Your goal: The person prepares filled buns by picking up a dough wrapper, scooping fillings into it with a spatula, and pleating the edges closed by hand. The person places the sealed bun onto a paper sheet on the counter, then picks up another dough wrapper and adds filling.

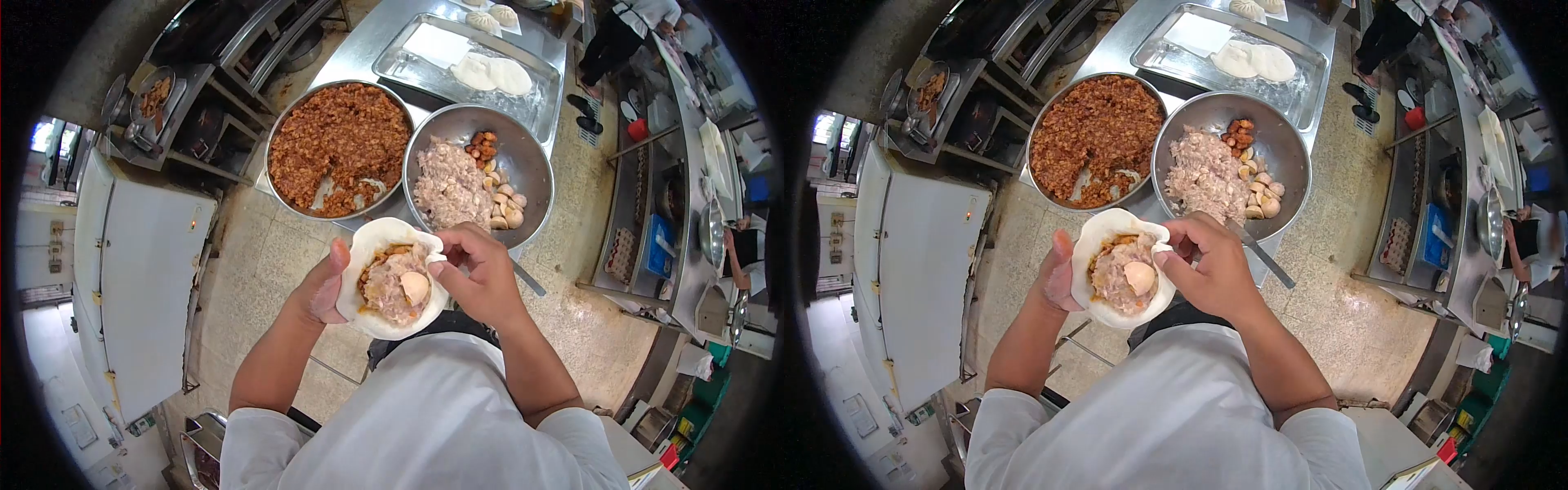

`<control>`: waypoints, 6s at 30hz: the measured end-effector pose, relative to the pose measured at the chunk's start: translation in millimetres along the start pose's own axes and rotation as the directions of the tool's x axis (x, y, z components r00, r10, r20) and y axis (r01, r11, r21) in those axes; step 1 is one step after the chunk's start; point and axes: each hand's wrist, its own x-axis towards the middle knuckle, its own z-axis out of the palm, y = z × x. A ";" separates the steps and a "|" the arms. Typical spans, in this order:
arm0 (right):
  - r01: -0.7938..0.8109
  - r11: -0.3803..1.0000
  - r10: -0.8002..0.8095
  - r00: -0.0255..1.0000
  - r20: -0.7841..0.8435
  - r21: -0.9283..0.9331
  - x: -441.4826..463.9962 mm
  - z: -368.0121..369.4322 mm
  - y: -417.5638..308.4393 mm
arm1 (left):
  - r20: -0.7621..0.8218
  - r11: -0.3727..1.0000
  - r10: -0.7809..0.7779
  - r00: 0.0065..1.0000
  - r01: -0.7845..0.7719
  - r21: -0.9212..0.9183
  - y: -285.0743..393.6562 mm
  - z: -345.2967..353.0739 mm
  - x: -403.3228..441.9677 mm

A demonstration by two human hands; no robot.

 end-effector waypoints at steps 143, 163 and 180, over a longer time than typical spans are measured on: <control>-0.045 0.995 0.054 0.993 0.103 -0.087 -2.3 4.8 10.3 | -0.100 0.923 0.365 0.926 -0.374 -0.092 -45.5 0.2 22.9; -0.218 0.968 0.212 0.975 0.062 0.123 -1.6 2.5 21.0 | -0.028 0.943 0.241 0.970 -0.228 0.242 -32.2 -10.3 21.9; 0.005 0.996 0.004 0.995 0.098 -0.088 2.9 1.1 27.2 | 0.220 0.945 0.102 0.970 -0.026 -0.325 -28.7 -20.3 26.1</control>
